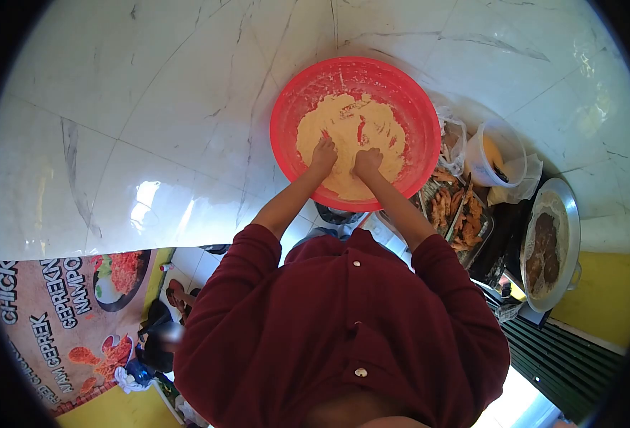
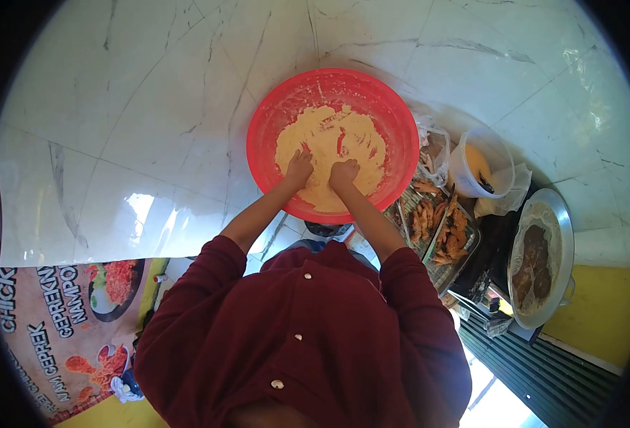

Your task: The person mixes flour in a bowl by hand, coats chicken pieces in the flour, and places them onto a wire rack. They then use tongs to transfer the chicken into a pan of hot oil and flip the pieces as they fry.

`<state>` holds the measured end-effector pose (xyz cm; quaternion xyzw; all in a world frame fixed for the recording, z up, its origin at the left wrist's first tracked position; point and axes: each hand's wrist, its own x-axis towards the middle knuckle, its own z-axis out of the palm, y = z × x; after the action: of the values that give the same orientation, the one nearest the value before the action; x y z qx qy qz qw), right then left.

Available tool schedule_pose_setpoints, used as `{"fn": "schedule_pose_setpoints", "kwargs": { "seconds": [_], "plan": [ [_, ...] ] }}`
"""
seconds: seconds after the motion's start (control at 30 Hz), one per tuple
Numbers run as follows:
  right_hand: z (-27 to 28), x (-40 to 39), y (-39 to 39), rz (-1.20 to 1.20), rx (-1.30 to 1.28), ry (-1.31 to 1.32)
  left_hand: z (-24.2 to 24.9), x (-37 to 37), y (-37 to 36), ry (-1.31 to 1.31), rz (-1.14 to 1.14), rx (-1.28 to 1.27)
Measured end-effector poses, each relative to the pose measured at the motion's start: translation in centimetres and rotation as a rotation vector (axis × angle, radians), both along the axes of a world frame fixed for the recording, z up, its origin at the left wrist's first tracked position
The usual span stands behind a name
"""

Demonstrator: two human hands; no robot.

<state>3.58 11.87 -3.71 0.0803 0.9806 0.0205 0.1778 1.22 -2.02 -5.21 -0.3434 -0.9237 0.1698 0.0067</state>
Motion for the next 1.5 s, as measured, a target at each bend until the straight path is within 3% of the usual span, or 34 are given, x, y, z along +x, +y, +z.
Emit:
{"fn": "schedule_pose_setpoints", "kwargs": {
  "seconds": [0.07,0.13,0.27,0.43,0.57,0.67,0.77,0.83,0.97,1.03,1.07,1.13,1.17,1.23,1.27,1.33,1.37,1.43,1.47,1.5],
  "plan": [
    [0.1,-0.3,-0.2,-0.012,0.015,-0.043,0.7,-0.2,-0.1,0.012,-0.047,-0.021],
    [1.0,-0.2,-0.2,-0.066,-0.026,-0.070,2.9,-0.1,0.2,-0.230,-0.138,-0.067],
    [1.7,-0.8,1.2,-0.071,-0.074,-0.112,2.8,-0.3,-0.4,-0.274,-0.092,-0.038],
    [2.1,-2.4,5.6,-0.049,0.090,0.002,2.1,-0.7,-0.4,-0.248,0.120,-0.175],
    [-1.5,-2.2,7.6,-0.044,0.348,0.129,0.9,-0.7,0.0,-0.228,0.065,-0.166],
    [-1.9,-1.6,6.6,0.075,0.264,-0.093,2.0,0.0,0.8,-0.248,-0.025,-0.257],
    [-2.8,-1.6,4.1,0.031,0.202,-0.207,2.0,-0.2,0.9,-0.284,0.086,-0.181],
    [-6.6,-1.7,3.0,0.003,0.317,-0.052,0.6,-0.8,1.5,-0.155,0.329,-0.236],
    [-3.7,-1.1,2.6,0.040,0.178,-0.175,-2.0,0.5,3.3,0.009,0.361,-0.141],
    [0.2,-0.7,2.1,-0.092,-0.052,-0.289,-2.2,1.4,4.9,-0.199,0.452,-0.068],
    [-0.8,-1.5,2.3,-0.093,-0.049,-0.288,-1.2,1.4,4.9,-0.199,0.450,-0.065],
    [-3.7,-3.8,3.5,0.096,-0.347,-0.656,1.7,1.3,4.7,-0.535,0.507,0.095],
    [-3.2,-3.8,4.2,0.098,-0.343,-0.655,1.7,0.9,4.3,-0.534,0.509,0.099],
    [-0.9,-3.6,5.8,-0.078,-0.614,-0.583,1.6,-0.7,2.8,-0.858,0.644,0.263],
    [-0.3,-3.5,6.9,-0.080,-0.615,-0.583,-0.2,-2.1,1.5,-0.859,0.642,0.261],
    [0.2,-3.5,9.3,-0.202,-1.057,-0.390,-5.0,-4.4,-0.8,-1.468,0.396,0.707],
    [-0.4,-4.4,10.2,-0.204,-1.057,-0.395,-2.8,-3.8,-0.9,-1.473,0.400,0.706],
    [-2.3,-6.5,11.6,0.035,-0.404,-0.360,4.3,-2.1,-0.9,-0.853,0.616,0.264],
    [-1.4,-5.8,11.3,0.033,-0.403,-0.364,3.4,-2.1,-1.0,-0.858,0.615,0.264],
    [0.7,-4.9,10.2,-0.127,-0.360,-0.207,1.8,-2.5,-1.2,-0.712,0.635,0.336]
  ]
}}
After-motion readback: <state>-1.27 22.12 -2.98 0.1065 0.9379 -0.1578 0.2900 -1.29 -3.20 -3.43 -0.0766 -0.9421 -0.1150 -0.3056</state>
